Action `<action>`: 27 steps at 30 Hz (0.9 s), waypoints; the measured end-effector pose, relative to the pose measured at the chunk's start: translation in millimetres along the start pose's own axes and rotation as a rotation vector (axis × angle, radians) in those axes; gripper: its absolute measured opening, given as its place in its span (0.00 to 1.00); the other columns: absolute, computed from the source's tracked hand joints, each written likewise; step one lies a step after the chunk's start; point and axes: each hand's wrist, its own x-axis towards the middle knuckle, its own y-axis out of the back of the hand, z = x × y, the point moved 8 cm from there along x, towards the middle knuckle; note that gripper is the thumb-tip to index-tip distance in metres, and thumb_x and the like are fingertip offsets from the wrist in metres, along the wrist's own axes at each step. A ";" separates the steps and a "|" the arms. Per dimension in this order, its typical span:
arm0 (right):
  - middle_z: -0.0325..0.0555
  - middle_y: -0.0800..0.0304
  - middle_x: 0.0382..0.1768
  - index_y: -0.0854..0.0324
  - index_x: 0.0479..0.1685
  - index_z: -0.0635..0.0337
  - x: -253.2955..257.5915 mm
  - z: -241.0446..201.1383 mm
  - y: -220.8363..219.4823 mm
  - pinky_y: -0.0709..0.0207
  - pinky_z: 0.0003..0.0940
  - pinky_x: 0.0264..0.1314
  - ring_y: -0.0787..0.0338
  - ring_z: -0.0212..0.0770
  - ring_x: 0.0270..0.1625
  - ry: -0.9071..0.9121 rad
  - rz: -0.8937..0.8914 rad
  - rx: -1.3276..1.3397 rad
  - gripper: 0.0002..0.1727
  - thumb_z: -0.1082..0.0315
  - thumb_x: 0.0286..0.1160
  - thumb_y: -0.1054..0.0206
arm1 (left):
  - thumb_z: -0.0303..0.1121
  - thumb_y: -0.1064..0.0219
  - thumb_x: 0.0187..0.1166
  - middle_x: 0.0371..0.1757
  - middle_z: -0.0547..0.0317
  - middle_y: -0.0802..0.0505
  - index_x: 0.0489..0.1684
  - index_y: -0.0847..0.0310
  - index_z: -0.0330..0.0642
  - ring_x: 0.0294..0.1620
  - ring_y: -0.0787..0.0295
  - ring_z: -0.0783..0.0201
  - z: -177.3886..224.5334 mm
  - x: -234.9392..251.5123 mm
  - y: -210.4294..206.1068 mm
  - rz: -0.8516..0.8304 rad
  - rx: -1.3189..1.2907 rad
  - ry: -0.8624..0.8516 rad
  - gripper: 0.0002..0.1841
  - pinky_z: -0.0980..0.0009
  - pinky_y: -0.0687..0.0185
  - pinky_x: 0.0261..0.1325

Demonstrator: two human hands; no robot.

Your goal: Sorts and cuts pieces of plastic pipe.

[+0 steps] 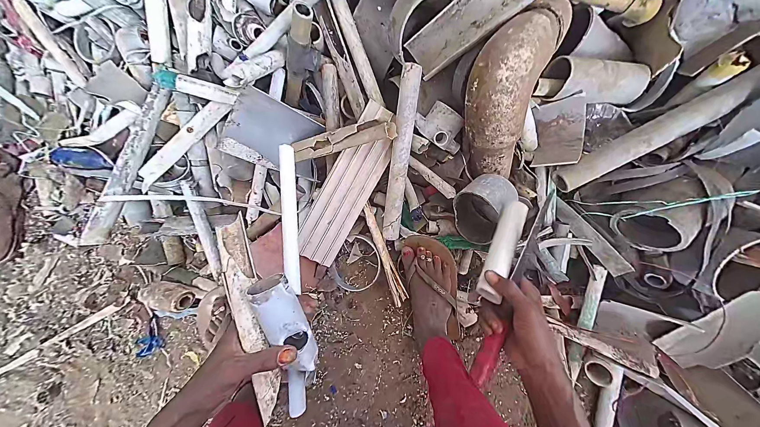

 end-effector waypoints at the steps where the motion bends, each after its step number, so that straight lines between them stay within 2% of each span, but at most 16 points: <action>1: 0.37 0.13 0.21 0.29 0.53 0.60 -5.9 -1.0 -10.4 0.30 0.21 0.09 0.27 0.25 0.08 0.050 -0.055 -0.041 0.13 0.66 0.73 0.38 | 0.44 0.10 0.50 0.58 0.63 0.05 0.70 0.26 0.50 0.59 0.07 0.65 1.0 -0.7 -2.3 -0.037 -0.041 -0.014 0.41 0.69 0.11 0.64; 2: 0.33 0.13 0.24 0.27 0.55 0.61 -11.2 -5.4 -21.3 0.28 0.21 0.11 0.25 0.24 0.11 0.125 -0.113 -0.118 0.20 0.63 0.66 0.30 | 0.42 0.12 0.55 0.60 0.63 0.06 0.69 0.20 0.54 0.60 0.08 0.66 2.6 -0.4 -6.4 -0.094 -0.087 -0.029 0.36 0.70 0.13 0.66; 4: 0.29 0.11 0.31 0.21 0.58 0.62 -15.2 -14.0 -49.8 0.19 0.22 0.22 0.17 0.21 0.21 0.276 -0.268 -0.279 0.28 0.55 0.62 0.21 | 0.44 0.14 0.57 0.60 0.67 0.05 0.65 0.14 0.60 0.59 0.08 0.71 5.9 -1.0 -13.0 -0.163 -0.129 -0.042 0.30 0.74 0.13 0.64; 6: 0.35 0.09 0.39 0.19 0.63 0.67 -17.5 -12.4 -85.5 0.13 0.25 0.38 0.11 0.23 0.35 0.344 -0.427 -0.338 0.34 0.51 0.61 0.18 | 0.46 0.17 0.61 0.63 0.69 0.06 0.66 0.14 0.62 0.62 0.10 0.74 11.4 -4.0 -18.3 -0.260 -0.147 -0.082 0.28 0.77 0.15 0.65; 7: 0.38 0.08 0.43 0.20 0.64 0.69 -22.5 -11.2 -105.6 0.13 0.24 0.47 0.10 0.23 0.42 0.352 -0.517 -0.326 0.35 0.54 0.61 0.18 | 0.46 0.18 0.65 0.64 0.70 0.07 0.68 0.14 0.62 0.64 0.11 0.75 16.3 -5.3 -22.7 -0.306 -0.156 -0.113 0.28 0.77 0.17 0.68; 8: 0.43 0.09 0.47 0.22 0.67 0.72 -28.8 -8.4 -125.3 0.14 0.24 0.53 0.10 0.24 0.47 0.342 -0.604 -0.303 0.36 0.57 0.61 0.17 | 0.45 0.19 0.66 0.64 0.72 0.07 0.69 0.14 0.62 0.64 0.12 0.77 20.6 -6.6 -26.1 -0.316 -0.166 -0.130 0.27 0.78 0.18 0.68; 10: 0.55 0.11 0.55 0.31 0.75 0.74 -37.2 5.5 -158.2 0.16 0.32 0.62 0.10 0.33 0.56 0.303 -0.785 -0.307 0.42 0.61 0.61 0.18 | 0.45 0.17 0.62 0.60 0.78 0.06 0.64 0.13 0.66 0.61 0.11 0.81 21.9 -9.4 -25.3 -0.237 -0.179 -0.127 0.26 0.80 0.16 0.66; 12: 0.62 0.14 0.58 0.38 0.78 0.72 -42.4 21.5 -180.0 0.16 0.42 0.64 0.11 0.44 0.60 0.299 -0.936 -0.388 0.44 0.62 0.64 0.18 | 0.45 0.19 0.65 0.61 0.80 0.06 0.65 0.13 0.67 0.62 0.12 0.83 18.2 -8.9 -22.6 -0.256 -0.225 -0.169 0.25 0.81 0.17 0.66; 14: 0.66 0.16 0.61 0.38 0.79 0.73 -47.2 31.2 -191.4 0.19 0.46 0.67 0.12 0.49 0.62 0.334 -1.021 -0.458 0.42 0.60 0.70 0.21 | 0.44 0.23 0.71 0.61 0.80 0.06 0.66 0.13 0.67 0.62 0.12 0.82 2.0 -15.8 -4.9 -0.289 -0.307 -0.183 0.22 0.80 0.18 0.68; 16: 0.69 0.15 0.65 0.36 0.82 0.74 -49.5 35.8 -194.1 0.21 0.52 0.72 0.12 0.55 0.66 0.382 -1.047 -0.526 0.40 0.56 0.78 0.27 | 0.43 0.25 0.72 0.52 0.82 0.04 0.56 0.08 0.69 0.56 0.09 0.83 -32.3 -38.5 39.4 -0.185 -0.371 -0.108 0.15 0.81 0.16 0.65; 17: 0.69 0.15 0.66 0.35 0.83 0.73 -50.5 36.8 -194.3 0.23 0.54 0.74 0.12 0.56 0.67 0.406 -1.059 -0.563 0.39 0.56 0.80 0.30 | 0.39 0.30 0.77 0.55 0.76 0.03 0.60 0.08 0.62 0.60 0.09 0.78 -58.3 -49.9 71.6 -0.274 -0.451 -0.131 0.14 0.77 0.17 0.69; 18: 0.69 0.14 0.65 0.34 0.83 0.74 -51.9 36.3 -194.1 0.23 0.55 0.74 0.12 0.57 0.67 0.431 -1.067 -0.587 0.37 0.56 0.82 0.32 | 0.37 0.43 0.90 0.80 0.68 0.18 0.83 0.28 0.55 0.81 0.26 0.72 -81.0 -56.5 98.2 -0.762 -0.505 -0.259 0.22 0.72 0.33 0.85; 19: 0.69 0.14 0.65 0.34 0.83 0.74 -52.7 35.7 -193.8 0.24 0.56 0.73 0.12 0.58 0.67 0.440 -1.071 -0.598 0.36 0.57 0.83 0.33 | 0.40 0.36 0.86 0.73 0.70 0.12 0.76 0.20 0.55 0.75 0.19 0.74 -84.6 -53.4 98.6 -0.688 -0.512 -0.222 0.20 0.74 0.26 0.79; 21: 0.68 0.15 0.67 0.38 0.86 0.71 -49.6 36.5 -194.0 0.24 0.55 0.74 0.12 0.57 0.67 0.412 -1.057 -0.598 0.36 0.60 0.83 0.35 | 0.43 0.25 0.74 0.59 0.71 0.06 0.63 0.11 0.57 0.62 0.11 0.74 -49.9 -34.4 47.9 -0.503 -0.483 -0.109 0.19 0.75 0.18 0.68; 23: 0.64 0.17 0.70 0.45 0.91 0.63 -43.4 37.5 -195.2 0.20 0.55 0.71 0.11 0.55 0.66 0.395 -1.014 -0.605 0.40 0.61 0.81 0.33 | 0.45 0.22 0.69 0.58 0.77 0.05 0.63 0.11 0.63 0.61 0.12 0.80 -3.6 -19.8 -8.8 -0.436 -0.385 -0.078 0.21 0.80 0.18 0.67; 27: 0.64 0.10 0.60 0.30 0.83 0.65 -41.0 41.1 -188.8 0.20 0.58 0.67 0.09 0.58 0.61 0.447 -1.002 -0.712 0.37 0.57 0.76 0.27 | 0.46 0.27 0.74 0.59 0.87 0.06 0.62 0.10 0.70 0.60 0.14 0.91 13.6 -18.4 -23.3 -0.375 -0.252 -0.183 0.17 0.88 0.21 0.64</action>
